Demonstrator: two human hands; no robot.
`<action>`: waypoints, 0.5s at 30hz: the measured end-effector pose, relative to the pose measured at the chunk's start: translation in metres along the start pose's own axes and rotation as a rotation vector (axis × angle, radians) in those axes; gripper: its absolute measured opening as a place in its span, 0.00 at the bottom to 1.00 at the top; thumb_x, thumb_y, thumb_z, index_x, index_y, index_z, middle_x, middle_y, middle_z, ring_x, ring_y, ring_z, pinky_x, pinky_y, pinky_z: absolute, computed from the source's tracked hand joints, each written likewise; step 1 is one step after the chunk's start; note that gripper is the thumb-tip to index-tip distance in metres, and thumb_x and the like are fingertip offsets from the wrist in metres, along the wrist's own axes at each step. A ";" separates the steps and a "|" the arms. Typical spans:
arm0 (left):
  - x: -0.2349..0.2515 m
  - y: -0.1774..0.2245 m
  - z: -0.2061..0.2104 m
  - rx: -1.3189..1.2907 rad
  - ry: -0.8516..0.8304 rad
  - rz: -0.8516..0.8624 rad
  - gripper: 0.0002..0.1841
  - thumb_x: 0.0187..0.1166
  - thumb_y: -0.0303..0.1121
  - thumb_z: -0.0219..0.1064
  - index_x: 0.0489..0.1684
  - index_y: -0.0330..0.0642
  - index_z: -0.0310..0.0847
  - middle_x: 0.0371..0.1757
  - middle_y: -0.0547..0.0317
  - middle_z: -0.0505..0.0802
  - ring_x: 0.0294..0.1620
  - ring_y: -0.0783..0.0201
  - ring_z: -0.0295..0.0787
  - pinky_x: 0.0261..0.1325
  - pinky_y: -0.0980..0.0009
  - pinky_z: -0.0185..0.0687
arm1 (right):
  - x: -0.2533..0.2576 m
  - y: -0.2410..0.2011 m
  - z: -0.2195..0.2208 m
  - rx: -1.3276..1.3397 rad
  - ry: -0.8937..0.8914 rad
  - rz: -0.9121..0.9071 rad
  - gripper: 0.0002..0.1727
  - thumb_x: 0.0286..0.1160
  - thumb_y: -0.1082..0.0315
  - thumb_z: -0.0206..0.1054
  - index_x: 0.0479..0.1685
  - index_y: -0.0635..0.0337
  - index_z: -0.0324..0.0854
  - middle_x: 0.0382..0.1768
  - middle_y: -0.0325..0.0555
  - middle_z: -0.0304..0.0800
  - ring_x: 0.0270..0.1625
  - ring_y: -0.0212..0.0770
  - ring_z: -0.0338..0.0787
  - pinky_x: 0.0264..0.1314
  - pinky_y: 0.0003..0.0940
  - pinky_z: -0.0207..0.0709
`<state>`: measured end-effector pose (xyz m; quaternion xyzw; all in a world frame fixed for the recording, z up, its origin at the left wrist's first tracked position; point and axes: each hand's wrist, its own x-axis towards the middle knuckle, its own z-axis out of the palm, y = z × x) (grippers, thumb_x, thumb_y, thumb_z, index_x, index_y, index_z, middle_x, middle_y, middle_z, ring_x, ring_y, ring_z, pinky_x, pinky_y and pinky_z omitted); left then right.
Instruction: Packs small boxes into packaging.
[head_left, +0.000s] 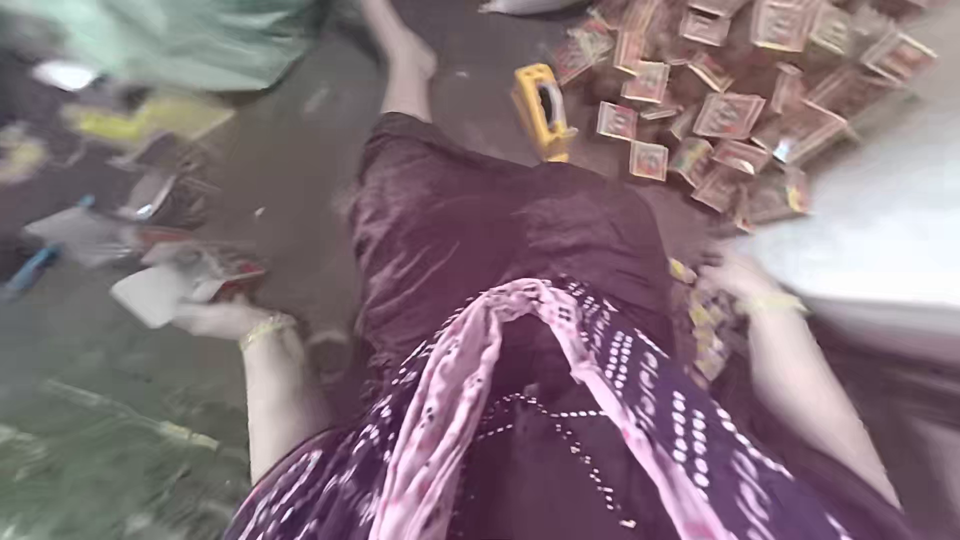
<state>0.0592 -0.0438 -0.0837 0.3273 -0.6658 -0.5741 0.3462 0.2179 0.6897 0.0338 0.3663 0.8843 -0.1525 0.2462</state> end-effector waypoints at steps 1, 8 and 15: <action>-0.009 0.009 0.009 -0.053 -0.035 -0.011 0.26 0.95 0.34 0.35 0.86 0.26 0.55 0.75 0.39 0.78 0.67 0.60 0.82 0.67 0.67 0.81 | 0.001 0.008 0.009 -0.064 -0.034 0.034 0.24 0.76 0.62 0.71 0.68 0.66 0.82 0.61 0.72 0.86 0.67 0.72 0.84 0.68 0.76 0.70; -0.127 0.117 0.078 -0.601 -0.747 -0.020 0.23 0.92 0.44 0.37 0.70 0.43 0.72 0.60 0.53 0.90 0.62 0.57 0.88 0.66 0.50 0.84 | 0.026 0.036 0.071 -0.058 0.073 0.033 0.24 0.85 0.59 0.63 0.77 0.56 0.77 0.63 0.72 0.86 0.65 0.77 0.85 0.63 0.81 0.73; -0.277 0.163 0.108 0.093 -1.679 -0.238 0.30 0.93 0.57 0.41 0.67 0.43 0.80 0.49 0.53 0.93 0.47 0.62 0.91 0.51 0.57 0.89 | 0.046 0.026 0.071 -0.047 0.047 0.085 0.28 0.77 0.48 0.69 0.66 0.62 0.82 0.62 0.71 0.87 0.66 0.75 0.85 0.63 0.80 0.74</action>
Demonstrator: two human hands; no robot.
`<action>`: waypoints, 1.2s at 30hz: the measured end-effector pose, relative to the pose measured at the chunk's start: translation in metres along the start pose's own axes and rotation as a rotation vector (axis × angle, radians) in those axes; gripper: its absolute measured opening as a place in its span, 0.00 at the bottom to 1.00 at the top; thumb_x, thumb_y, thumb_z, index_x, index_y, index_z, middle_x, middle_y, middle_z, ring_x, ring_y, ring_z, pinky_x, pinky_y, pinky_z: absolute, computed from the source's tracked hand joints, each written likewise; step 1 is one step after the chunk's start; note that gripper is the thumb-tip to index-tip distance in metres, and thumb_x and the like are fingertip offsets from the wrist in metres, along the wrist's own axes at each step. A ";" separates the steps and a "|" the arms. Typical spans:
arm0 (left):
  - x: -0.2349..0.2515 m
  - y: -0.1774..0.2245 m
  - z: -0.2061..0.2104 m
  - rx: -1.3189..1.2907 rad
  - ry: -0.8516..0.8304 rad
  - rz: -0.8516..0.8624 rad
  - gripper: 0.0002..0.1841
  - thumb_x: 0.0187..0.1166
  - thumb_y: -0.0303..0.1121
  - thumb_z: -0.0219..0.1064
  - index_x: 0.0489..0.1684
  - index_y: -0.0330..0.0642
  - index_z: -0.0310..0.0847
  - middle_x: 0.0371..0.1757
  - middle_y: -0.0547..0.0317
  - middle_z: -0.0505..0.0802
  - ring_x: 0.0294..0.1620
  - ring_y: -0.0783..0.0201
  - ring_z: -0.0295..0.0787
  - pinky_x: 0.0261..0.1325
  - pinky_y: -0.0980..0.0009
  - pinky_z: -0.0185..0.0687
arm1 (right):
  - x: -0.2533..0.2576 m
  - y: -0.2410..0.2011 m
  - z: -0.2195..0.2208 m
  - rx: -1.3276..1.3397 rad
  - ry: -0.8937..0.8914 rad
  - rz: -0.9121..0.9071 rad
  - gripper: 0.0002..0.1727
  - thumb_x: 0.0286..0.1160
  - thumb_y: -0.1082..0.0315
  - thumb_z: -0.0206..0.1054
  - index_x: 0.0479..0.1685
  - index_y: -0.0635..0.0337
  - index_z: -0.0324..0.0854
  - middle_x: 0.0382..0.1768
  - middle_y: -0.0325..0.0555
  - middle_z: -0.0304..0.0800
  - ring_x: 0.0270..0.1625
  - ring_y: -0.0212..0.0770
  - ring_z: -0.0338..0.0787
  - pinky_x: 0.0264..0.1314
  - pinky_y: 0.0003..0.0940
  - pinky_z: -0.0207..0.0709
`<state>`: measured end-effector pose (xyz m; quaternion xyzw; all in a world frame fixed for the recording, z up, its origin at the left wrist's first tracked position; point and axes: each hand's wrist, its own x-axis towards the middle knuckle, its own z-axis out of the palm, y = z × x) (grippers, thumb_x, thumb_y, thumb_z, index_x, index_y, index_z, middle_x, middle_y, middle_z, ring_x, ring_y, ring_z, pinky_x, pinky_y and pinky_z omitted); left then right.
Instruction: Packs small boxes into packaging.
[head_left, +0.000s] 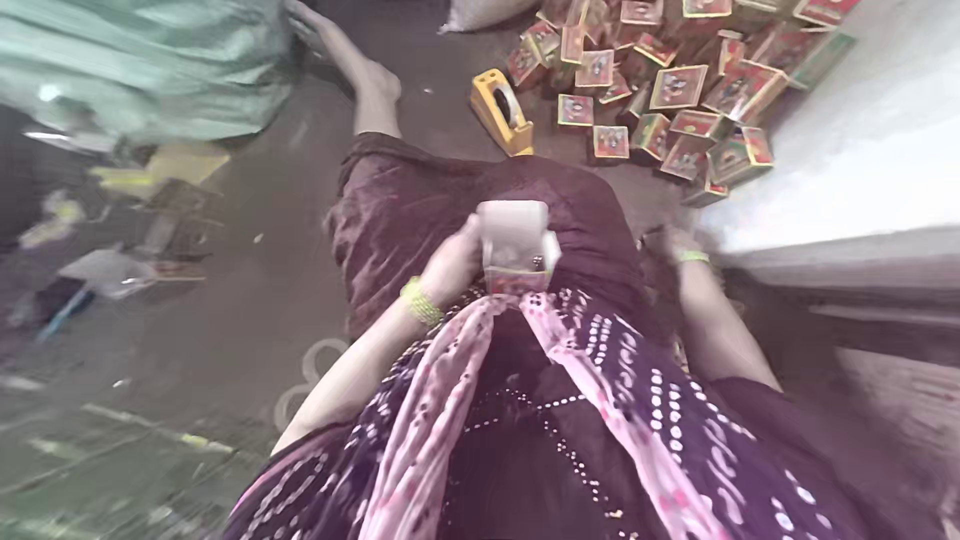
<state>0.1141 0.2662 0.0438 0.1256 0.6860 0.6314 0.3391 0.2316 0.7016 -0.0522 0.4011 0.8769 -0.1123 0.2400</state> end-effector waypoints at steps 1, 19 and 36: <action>0.007 -0.009 0.005 0.057 -0.175 0.034 0.27 0.92 0.53 0.47 0.76 0.42 0.71 0.54 0.52 0.91 0.50 0.63 0.90 0.54 0.59 0.88 | 0.006 0.000 -0.001 0.018 -0.012 -0.021 0.28 0.77 0.49 0.70 0.66 0.63 0.83 0.62 0.73 0.86 0.67 0.75 0.84 0.65 0.80 0.73; 0.053 -0.032 0.000 0.206 0.032 0.359 0.44 0.54 0.34 0.89 0.74 0.29 0.70 0.57 0.52 0.93 0.60 0.68 0.91 0.69 0.65 0.87 | -0.180 -0.171 -0.090 1.009 0.307 -1.310 0.25 0.77 0.70 0.72 0.73 0.63 0.73 0.52 0.48 0.88 0.41 0.39 0.93 0.39 0.39 0.95; 0.048 -0.040 -0.021 0.221 0.140 0.322 0.37 0.58 0.29 0.80 0.72 0.35 0.68 0.48 0.55 0.93 0.50 0.70 0.91 0.59 0.66 0.89 | -0.182 -0.242 -0.028 0.145 0.540 -1.486 0.18 0.86 0.57 0.60 0.52 0.60 0.90 0.45 0.47 0.93 0.52 0.47 0.88 0.59 0.41 0.80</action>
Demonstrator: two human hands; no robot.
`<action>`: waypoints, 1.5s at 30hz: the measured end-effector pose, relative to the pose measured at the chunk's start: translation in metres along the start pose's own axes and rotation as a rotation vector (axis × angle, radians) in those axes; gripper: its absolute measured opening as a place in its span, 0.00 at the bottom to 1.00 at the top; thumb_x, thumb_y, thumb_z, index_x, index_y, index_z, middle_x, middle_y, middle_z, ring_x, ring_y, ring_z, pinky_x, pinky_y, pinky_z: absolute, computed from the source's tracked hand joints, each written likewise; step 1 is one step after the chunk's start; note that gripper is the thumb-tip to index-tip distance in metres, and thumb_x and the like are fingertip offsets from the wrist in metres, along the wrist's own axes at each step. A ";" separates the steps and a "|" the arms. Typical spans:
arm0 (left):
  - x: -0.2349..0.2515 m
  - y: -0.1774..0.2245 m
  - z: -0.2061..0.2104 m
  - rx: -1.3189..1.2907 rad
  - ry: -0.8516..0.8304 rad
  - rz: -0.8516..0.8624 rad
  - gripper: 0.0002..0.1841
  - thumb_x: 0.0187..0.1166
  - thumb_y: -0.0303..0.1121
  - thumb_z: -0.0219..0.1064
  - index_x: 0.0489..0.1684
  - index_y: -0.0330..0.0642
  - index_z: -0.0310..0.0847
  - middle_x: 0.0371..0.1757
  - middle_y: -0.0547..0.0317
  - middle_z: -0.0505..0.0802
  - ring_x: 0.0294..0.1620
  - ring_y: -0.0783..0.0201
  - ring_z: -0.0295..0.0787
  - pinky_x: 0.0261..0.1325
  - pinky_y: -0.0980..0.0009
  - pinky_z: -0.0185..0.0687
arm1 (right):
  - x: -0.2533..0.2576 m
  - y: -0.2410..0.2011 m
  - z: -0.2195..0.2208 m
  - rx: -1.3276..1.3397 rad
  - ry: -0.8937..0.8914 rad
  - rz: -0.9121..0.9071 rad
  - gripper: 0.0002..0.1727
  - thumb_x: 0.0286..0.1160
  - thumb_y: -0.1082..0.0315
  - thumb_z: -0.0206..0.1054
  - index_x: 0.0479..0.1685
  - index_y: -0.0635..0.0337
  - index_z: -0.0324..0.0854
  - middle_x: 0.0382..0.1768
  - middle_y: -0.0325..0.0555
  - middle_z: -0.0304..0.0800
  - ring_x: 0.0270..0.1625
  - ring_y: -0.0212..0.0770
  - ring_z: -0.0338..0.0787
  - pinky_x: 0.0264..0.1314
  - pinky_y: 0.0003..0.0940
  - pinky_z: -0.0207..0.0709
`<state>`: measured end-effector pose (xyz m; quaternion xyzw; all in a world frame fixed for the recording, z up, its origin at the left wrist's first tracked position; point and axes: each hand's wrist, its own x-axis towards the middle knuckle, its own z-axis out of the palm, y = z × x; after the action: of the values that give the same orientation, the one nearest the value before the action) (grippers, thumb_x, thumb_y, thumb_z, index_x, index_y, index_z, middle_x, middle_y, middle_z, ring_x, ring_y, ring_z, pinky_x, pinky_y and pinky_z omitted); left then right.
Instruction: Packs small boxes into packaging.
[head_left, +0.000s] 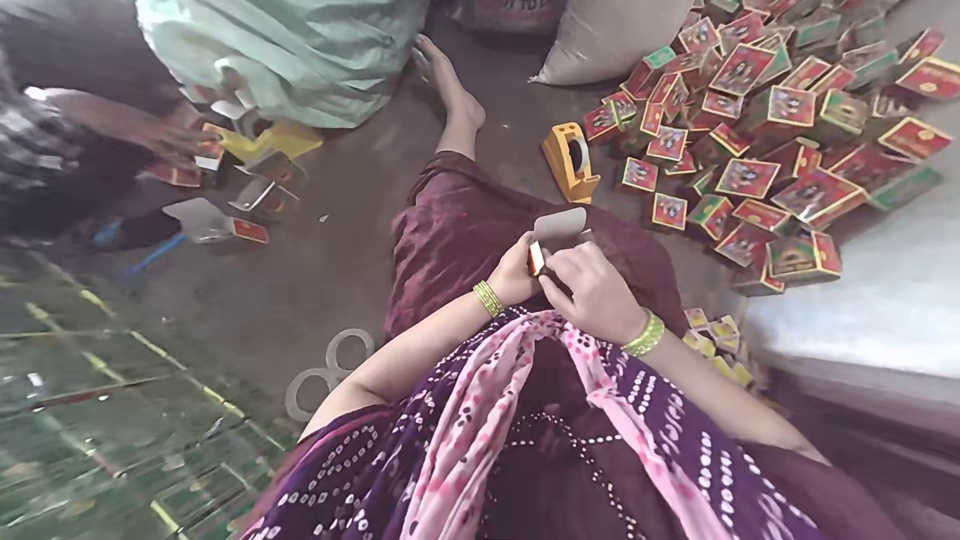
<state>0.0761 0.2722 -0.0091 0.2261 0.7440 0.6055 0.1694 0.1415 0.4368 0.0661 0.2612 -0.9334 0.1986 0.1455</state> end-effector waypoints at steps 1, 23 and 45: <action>0.001 0.001 -0.001 -0.004 -0.009 0.006 0.37 0.58 0.28 0.80 0.72 0.34 0.68 0.49 0.56 0.93 0.51 0.71 0.91 0.60 0.68 0.88 | 0.002 0.002 0.001 -0.006 -0.029 -0.048 0.18 0.87 0.57 0.59 0.50 0.61 0.89 0.45 0.48 0.93 0.52 0.48 0.89 0.59 0.42 0.81; -0.017 0.009 0.016 -0.204 0.129 0.360 0.53 0.71 0.35 0.79 0.93 0.39 0.38 0.75 0.41 0.82 0.69 0.57 0.88 0.73 0.55 0.86 | -0.014 0.026 -0.025 0.931 0.318 0.658 0.19 0.85 0.63 0.61 0.71 0.58 0.74 0.58 0.43 0.86 0.59 0.35 0.87 0.62 0.33 0.83; -0.023 0.030 -0.012 -0.242 0.017 0.152 0.58 0.43 0.24 0.90 0.82 0.27 0.53 0.57 0.37 0.88 0.57 0.52 0.90 0.64 0.54 0.87 | 0.011 0.032 -0.017 0.638 -0.048 0.240 0.14 0.59 0.64 0.84 0.44 0.60 0.95 0.49 0.45 0.96 0.56 0.35 0.92 0.61 0.30 0.87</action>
<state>0.0930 0.2550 0.0226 0.2547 0.6477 0.7038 0.1426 0.1173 0.4651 0.0761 0.1863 -0.8514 0.4903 0.0102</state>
